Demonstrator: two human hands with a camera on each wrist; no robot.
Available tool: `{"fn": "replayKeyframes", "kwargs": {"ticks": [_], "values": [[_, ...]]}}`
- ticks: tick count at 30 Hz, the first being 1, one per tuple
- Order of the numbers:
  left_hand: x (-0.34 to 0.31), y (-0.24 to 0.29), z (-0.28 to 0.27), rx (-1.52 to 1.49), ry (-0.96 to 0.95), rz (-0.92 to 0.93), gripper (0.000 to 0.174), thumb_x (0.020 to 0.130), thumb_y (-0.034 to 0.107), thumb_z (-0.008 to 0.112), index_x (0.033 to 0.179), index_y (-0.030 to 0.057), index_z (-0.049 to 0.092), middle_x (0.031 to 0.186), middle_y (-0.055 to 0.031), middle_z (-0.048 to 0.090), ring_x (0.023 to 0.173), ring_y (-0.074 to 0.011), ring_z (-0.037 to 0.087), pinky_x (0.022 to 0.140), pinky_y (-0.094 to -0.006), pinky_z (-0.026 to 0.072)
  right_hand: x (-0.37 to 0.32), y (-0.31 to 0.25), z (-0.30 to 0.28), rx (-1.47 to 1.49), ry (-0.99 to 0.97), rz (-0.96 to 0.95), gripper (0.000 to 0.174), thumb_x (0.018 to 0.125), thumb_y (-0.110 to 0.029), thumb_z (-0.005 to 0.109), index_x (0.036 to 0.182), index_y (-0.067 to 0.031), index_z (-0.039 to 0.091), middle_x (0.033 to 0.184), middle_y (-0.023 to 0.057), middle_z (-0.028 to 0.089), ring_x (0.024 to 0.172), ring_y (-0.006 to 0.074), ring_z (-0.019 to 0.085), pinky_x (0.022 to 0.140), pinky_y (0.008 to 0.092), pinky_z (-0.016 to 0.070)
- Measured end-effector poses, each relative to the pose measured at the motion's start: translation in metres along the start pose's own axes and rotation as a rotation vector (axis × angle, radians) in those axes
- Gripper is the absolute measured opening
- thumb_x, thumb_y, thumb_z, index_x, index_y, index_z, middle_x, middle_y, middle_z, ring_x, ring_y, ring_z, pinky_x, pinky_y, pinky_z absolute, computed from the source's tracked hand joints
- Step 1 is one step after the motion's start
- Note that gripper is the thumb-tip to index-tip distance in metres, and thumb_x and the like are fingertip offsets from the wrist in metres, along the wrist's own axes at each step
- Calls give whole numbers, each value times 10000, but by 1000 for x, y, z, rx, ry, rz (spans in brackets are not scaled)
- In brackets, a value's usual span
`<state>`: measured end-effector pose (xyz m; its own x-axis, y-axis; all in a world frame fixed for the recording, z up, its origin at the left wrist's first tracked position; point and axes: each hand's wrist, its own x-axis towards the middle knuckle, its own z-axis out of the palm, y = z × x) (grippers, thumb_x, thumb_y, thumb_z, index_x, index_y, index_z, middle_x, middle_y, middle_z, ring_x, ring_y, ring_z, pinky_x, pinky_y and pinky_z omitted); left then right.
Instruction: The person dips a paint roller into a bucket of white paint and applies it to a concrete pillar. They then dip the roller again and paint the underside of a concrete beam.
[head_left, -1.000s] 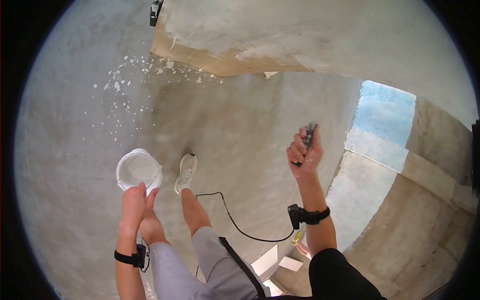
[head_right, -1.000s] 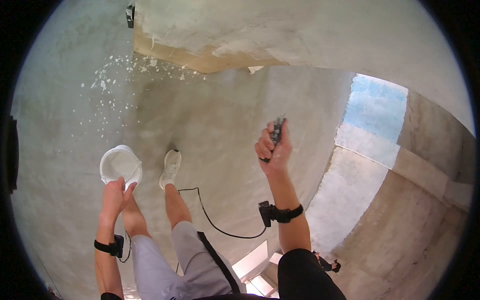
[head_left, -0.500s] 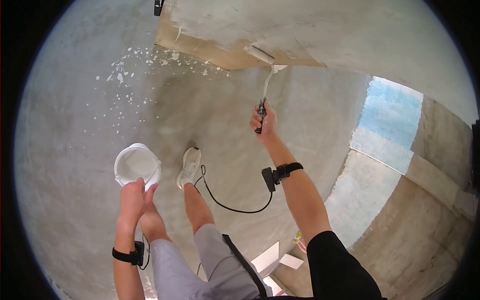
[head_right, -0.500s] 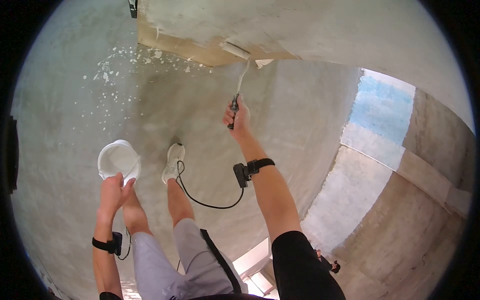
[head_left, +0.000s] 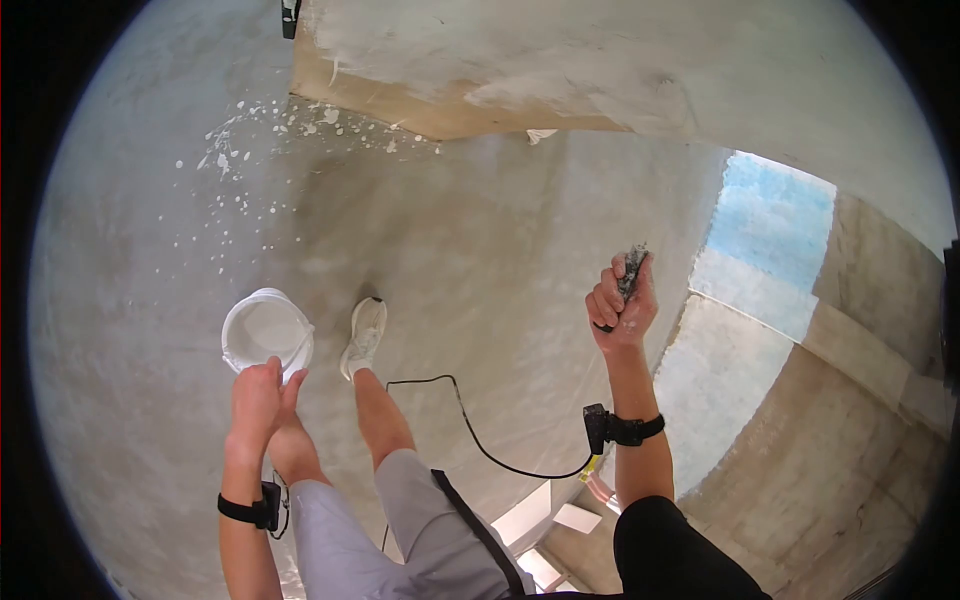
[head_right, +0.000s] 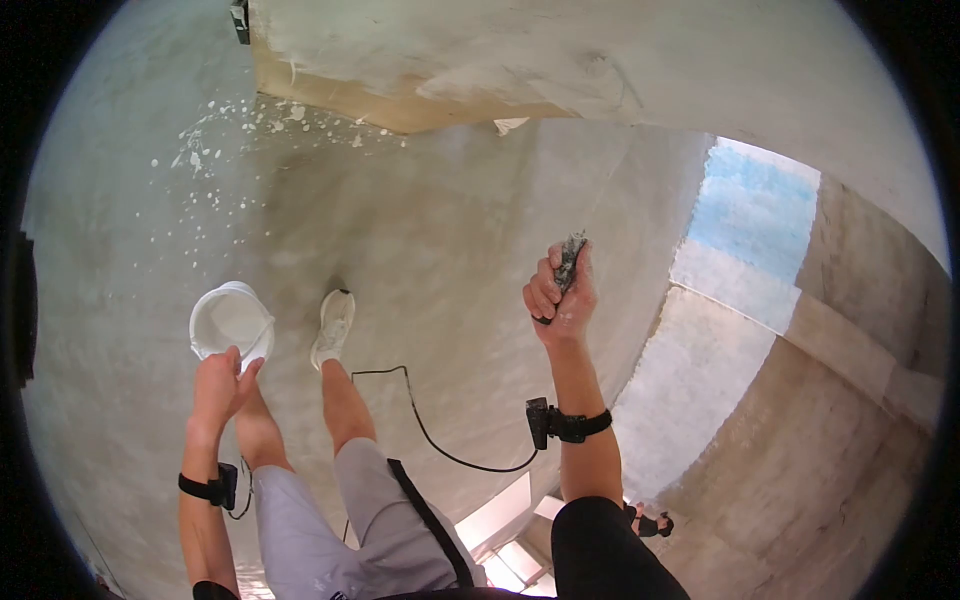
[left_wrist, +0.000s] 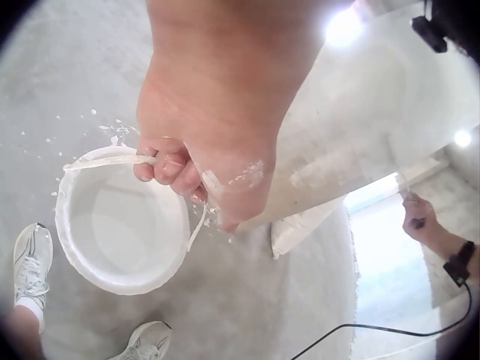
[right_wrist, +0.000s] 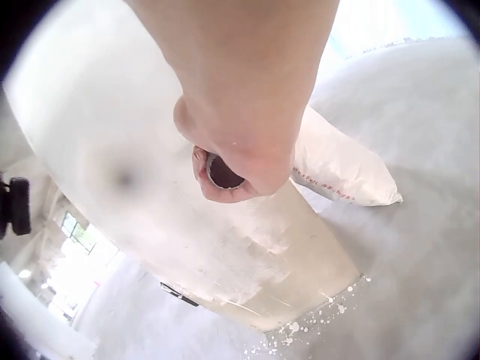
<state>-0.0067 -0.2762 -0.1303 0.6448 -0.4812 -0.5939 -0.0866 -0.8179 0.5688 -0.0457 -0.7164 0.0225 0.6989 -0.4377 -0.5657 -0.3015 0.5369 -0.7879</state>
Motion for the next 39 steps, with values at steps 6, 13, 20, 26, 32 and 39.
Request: {"fn": "replayKeyframes", "kwargs": {"ticks": [6,13,20,26,32,39], "values": [[5,14,0,-8,-2,12,368,826,302,676,677,-4,535,569,-183,561,576,-384,571,539,-446,450,40,47,-27,-29,75,146,462,979,-535,337,815,-122,464,499,-31,313,335,94,241,346,251,218],[15,9,15,-21,10,58,383,824,286,684,654,-5,502,557,-191,535,556,-396,537,519,-457,415,103,118,-30,-42,124,277,460,965,-537,390,811,-109,461,515,-34,337,372,95,294,377,254,242],[19,15,19,-22,0,35,388,831,286,679,656,-12,502,537,-183,524,550,-388,538,515,-449,414,102,123,-30,-2,103,261,447,969,-525,390,833,-107,472,511,-32,334,362,99,291,368,260,248],[12,11,26,-3,-18,36,378,833,300,673,679,-10,521,542,-189,541,554,-381,563,518,-444,437,25,50,-12,175,47,80,450,994,-503,318,842,-109,476,503,-26,328,331,99,262,347,249,236],[12,16,28,10,-18,25,378,835,306,664,684,-11,524,554,-206,549,577,-401,569,529,-461,444,0,11,-9,70,49,17,455,995,-502,322,841,-103,475,501,-25,319,323,95,235,338,248,221],[16,17,30,-34,8,1,405,851,340,639,688,-15,532,583,-229,563,602,-421,579,541,-486,449,98,96,-33,-12,168,337,406,982,-464,395,811,-103,466,511,-35,325,374,93,277,369,251,250]]}}
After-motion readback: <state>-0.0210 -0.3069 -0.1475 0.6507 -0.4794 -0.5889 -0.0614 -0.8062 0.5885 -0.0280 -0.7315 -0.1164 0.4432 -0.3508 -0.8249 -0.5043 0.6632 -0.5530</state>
